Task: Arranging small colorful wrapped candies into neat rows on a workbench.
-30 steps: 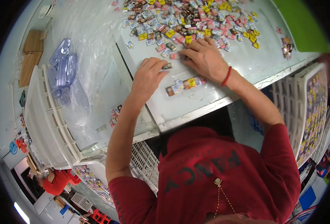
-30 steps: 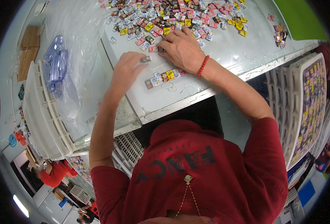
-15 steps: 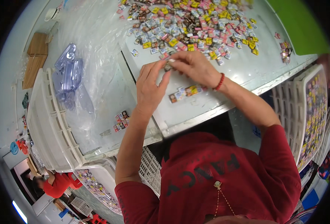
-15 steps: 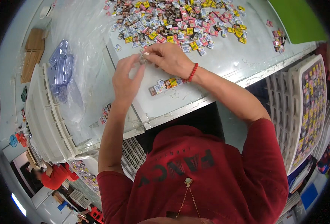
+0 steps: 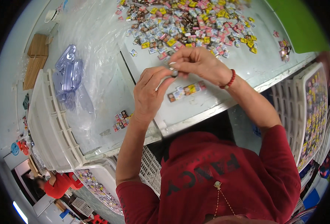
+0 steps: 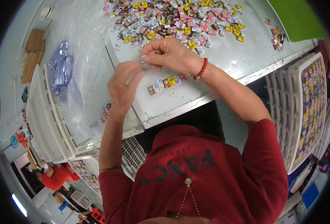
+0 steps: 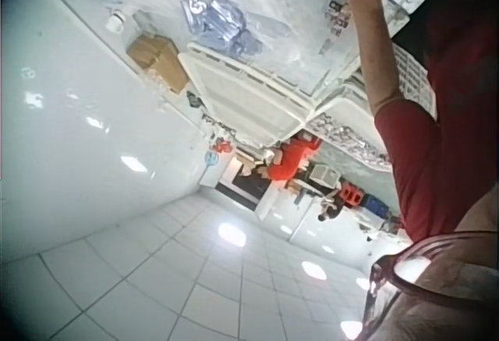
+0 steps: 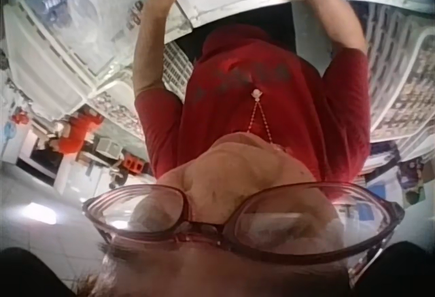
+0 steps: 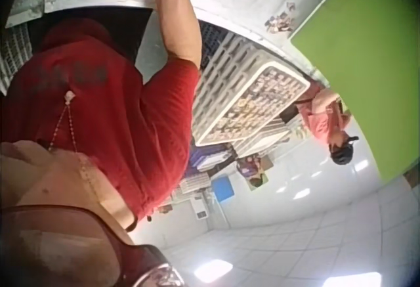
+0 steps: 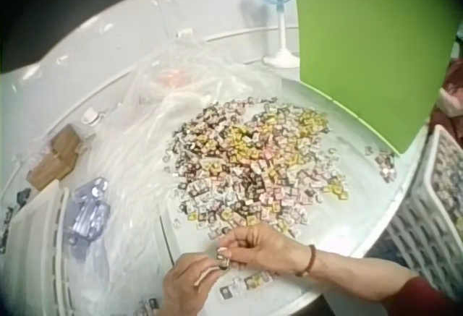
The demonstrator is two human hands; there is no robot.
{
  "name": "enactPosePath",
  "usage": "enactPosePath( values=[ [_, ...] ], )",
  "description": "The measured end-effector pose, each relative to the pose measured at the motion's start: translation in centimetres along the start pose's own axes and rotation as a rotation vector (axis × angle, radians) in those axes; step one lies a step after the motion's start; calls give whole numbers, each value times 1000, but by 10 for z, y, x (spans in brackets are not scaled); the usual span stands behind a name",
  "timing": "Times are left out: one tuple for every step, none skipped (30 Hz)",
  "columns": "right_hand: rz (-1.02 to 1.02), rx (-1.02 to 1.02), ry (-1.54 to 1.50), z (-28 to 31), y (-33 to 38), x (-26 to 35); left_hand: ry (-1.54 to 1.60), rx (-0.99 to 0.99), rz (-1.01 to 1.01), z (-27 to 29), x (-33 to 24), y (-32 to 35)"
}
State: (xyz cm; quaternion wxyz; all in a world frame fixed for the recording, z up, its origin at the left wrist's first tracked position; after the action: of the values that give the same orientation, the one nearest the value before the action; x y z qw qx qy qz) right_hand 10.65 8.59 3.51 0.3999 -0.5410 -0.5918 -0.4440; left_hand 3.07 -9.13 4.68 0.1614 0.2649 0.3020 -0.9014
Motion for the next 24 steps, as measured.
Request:
enactPosePath(
  values=[
    [10,-19,62,0,2,1,1,1,-2,0,-2,0],
    [20,-39,124,0,3,2,14,6,-11,0,-5,-1],
    [21,-41,124,2,4,2,27,12,-21,0,-7,-1],
    [16,-6,150,4,5,1,27,13,-23,0,-7,-1],
    [10,29,176,5,6,0,10,30,-21,-1,-6,0],
    [11,28,175,5,8,-2,-7,48,-19,-1,-6,1],
    [42,27,144,4,9,-3,-7,49,-20,-1,-7,1],
    [73,30,112,3,10,-4,-23,48,-35,-2,-8,1],
    [74,30,111,3,11,-3,-39,47,-50,-3,-8,2],
    [97,23,131,1,13,-1,-41,47,-50,-3,-9,2],
    [120,13,153,0,15,1,-48,22,-79,-3,-10,1],
    [121,11,154,-2,18,0,-56,-4,-108,-3,-12,0],
    [166,-36,151,-5,20,-1,-55,-4,-110,-3,-14,-2],
    [211,-83,149,-6,22,-1,-50,-17,-134,-2,-16,-3],
    [212,-84,150,-6,24,0,-46,-30,-158,-2,-18,-3],
    [192,-71,166,-6,26,0,-45,-31,-159,-3,-19,-3],
    [171,-58,182,-6,28,0,-68,-31,-184,-3,-20,-1],
    [171,-58,182,-9,29,2,-90,-30,-208,-3,-21,1],
    [146,-75,172,-12,31,5,-90,-31,-208,-3,-21,3],
    [121,-91,161,-13,32,6,-87,-33,-193,-3,-21,6],
    [121,-89,160,-13,32,6,-84,-36,-179,-3,-21,8],
    [114,-51,167,-13,33,5,-85,-37,-178,-2,-21,10],
    [107,-14,175,-12,34,5,-70,-42,-188,-2,-22,11],
    [106,-13,176,-14,35,7,-56,-48,-198,-1,-22,12]
  ],
)
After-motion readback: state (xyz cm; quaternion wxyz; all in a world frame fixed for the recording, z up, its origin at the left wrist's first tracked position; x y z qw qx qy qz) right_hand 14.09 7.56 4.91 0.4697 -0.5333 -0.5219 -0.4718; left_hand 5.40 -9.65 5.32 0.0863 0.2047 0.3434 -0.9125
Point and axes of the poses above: each hand's wrist, its own y-axis away from the middle knuckle, its own z-axis out of the back of the hand, x = y × z, the point moved 1 cm from there along -y, towards the middle knuckle, and after that the axes turned 3 degrees about x, right-handed, at the moved point
